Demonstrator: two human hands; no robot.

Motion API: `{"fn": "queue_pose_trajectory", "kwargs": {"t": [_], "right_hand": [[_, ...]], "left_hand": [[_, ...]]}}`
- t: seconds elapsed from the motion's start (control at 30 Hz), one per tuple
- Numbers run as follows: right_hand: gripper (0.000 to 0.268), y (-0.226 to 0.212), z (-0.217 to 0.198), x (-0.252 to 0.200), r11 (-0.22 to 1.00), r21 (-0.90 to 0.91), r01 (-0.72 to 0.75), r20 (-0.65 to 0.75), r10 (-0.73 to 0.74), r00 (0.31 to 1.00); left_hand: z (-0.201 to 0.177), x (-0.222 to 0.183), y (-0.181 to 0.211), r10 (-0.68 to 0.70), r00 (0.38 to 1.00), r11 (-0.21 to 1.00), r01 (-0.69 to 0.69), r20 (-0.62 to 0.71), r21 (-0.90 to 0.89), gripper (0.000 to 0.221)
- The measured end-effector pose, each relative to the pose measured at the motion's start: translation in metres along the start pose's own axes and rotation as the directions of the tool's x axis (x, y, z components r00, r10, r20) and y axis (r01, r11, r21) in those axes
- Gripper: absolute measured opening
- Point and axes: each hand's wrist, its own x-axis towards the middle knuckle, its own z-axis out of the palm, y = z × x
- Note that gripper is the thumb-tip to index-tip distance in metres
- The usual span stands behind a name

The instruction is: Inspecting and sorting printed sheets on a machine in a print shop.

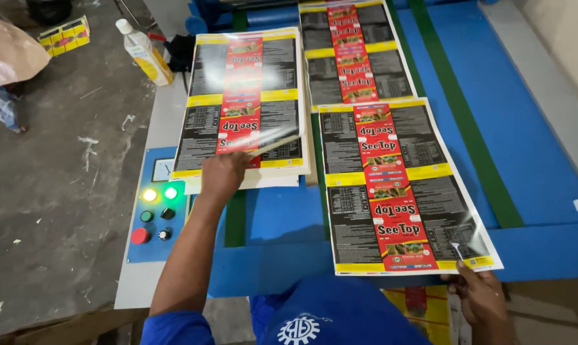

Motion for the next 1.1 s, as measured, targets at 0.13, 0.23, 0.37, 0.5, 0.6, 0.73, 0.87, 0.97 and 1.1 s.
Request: {"fn": "queue_pose_trajectory", "kwargs": {"t": [0.13, 0.23, 0.37, 0.5, 0.6, 0.73, 0.87, 0.97, 1.1], "right_hand": [[0.019, 0.005, -0.002, 0.011, 0.999, -0.042, 0.024, -0.012, -0.024, 1.000], [0.018, 0.010, 0.005, 0.025, 0.996, -0.082, 0.027, 0.000, -0.027, 1.000], [0.018, -0.024, 0.044, 0.040, 0.992, -0.059, 0.109, 0.090, -0.104, 0.991], [0.019, -0.030, 0.058, 0.092, 0.986, -0.078, 0.148, 0.169, -0.133, 0.977], [0.022, -0.042, 0.076, 0.105, 0.979, -0.072, 0.191, 0.249, -0.167, 0.954], [0.036, -0.055, 0.081, 0.075, 0.989, -0.137, 0.057, 0.156, -0.036, 0.987], [0.048, -0.034, 0.070, 0.070, 0.982, -0.187, 0.026, 0.087, -0.010, 0.996], [0.049, -0.022, 0.097, 0.058, 0.972, -0.235, 0.012, 0.230, 0.044, 0.972], [0.048, -0.046, 0.182, 0.020, 0.944, -0.276, 0.181, 0.384, -0.065, 0.921]], "left_hand": [[0.010, -0.002, 0.002, 0.053, 0.971, 0.990, -0.082, 0.232, 0.116, 0.025], [-0.002, 0.000, 0.006, 0.109, 0.949, 0.984, -0.145, 0.297, 0.100, 0.029], [-0.015, 0.002, 0.004, 0.115, 0.941, 0.993, -0.116, 0.320, -0.016, 0.033], [-0.010, -0.007, 0.002, 0.091, 0.950, 0.996, -0.090, 0.298, -0.017, 0.032], [-0.003, -0.009, -0.006, 0.044, 0.957, 0.999, -0.045, 0.285, -0.006, 0.026], [-0.007, -0.008, -0.019, -0.053, 0.992, 0.996, 0.060, 0.112, -0.062, 0.016], [-0.042, 0.003, 0.007, -0.169, 0.971, 0.985, 0.163, -0.171, -0.051, 0.007], [-0.042, -0.003, 0.057, 0.080, 0.971, 0.972, -0.126, -0.226, -0.197, 0.024], [0.008, -0.031, 0.135, 0.255, 0.925, 0.920, -0.322, -0.282, -0.225, 0.039]]}}
